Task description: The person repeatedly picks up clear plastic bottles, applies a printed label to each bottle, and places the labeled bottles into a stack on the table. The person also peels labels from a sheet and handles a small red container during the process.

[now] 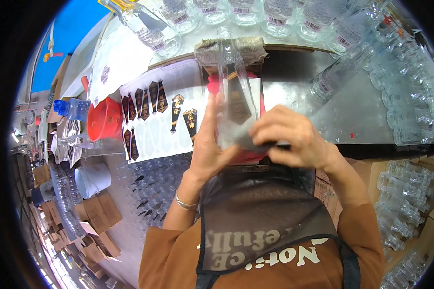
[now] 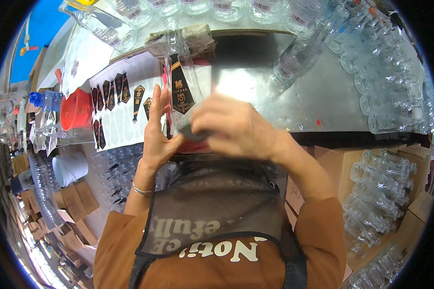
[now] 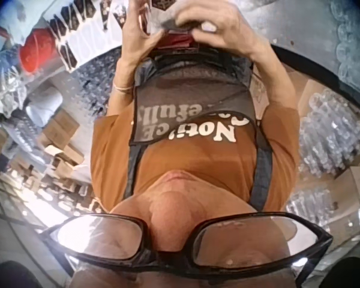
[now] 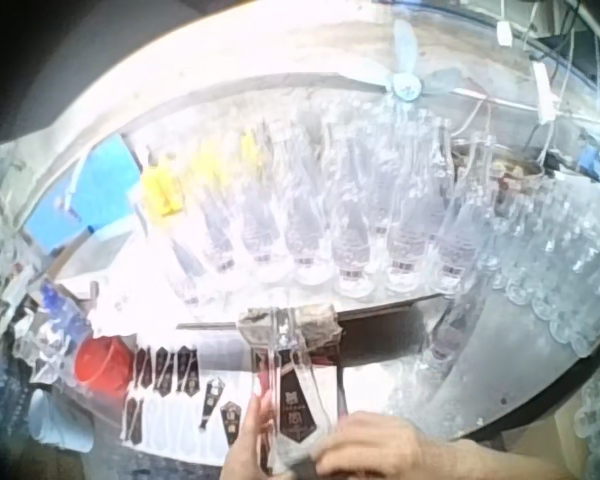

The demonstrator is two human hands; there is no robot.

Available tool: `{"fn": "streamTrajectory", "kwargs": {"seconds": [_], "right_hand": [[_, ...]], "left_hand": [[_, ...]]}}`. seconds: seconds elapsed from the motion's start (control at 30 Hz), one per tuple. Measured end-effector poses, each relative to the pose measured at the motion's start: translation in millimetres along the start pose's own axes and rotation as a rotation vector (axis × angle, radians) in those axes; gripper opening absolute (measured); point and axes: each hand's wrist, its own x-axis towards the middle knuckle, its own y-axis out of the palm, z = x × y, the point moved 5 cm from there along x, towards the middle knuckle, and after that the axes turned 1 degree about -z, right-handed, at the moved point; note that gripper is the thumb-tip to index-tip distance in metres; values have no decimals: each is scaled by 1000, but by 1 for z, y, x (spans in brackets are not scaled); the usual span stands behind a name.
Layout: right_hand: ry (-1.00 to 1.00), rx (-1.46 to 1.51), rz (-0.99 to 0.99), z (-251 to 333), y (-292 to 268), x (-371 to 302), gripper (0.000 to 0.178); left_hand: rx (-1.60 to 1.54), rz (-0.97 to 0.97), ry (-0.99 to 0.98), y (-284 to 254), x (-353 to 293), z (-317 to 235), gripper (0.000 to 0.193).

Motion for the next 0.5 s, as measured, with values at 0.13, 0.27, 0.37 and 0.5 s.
{"fn": "streamTrajectory", "kwargs": {"seconds": [0.13, 0.27, 0.37, 0.5], "right_hand": [[66, -48, -183, -13, -20, 17, 26], [31, -86, -218, -33, -17, 15, 26], [66, 25, -52, -4, -3, -14, 28], [137, -63, -86, 0, -13, 22, 26]], "left_hand": [[-23, 11, -5, 1, 1, 0, 116], [-48, 8, -11, 1, 2, 2, 116], [-76, -8, -2, 3, 0, 3, 114], [-45, -56, -5, 3, -1, -4, 109]]}}
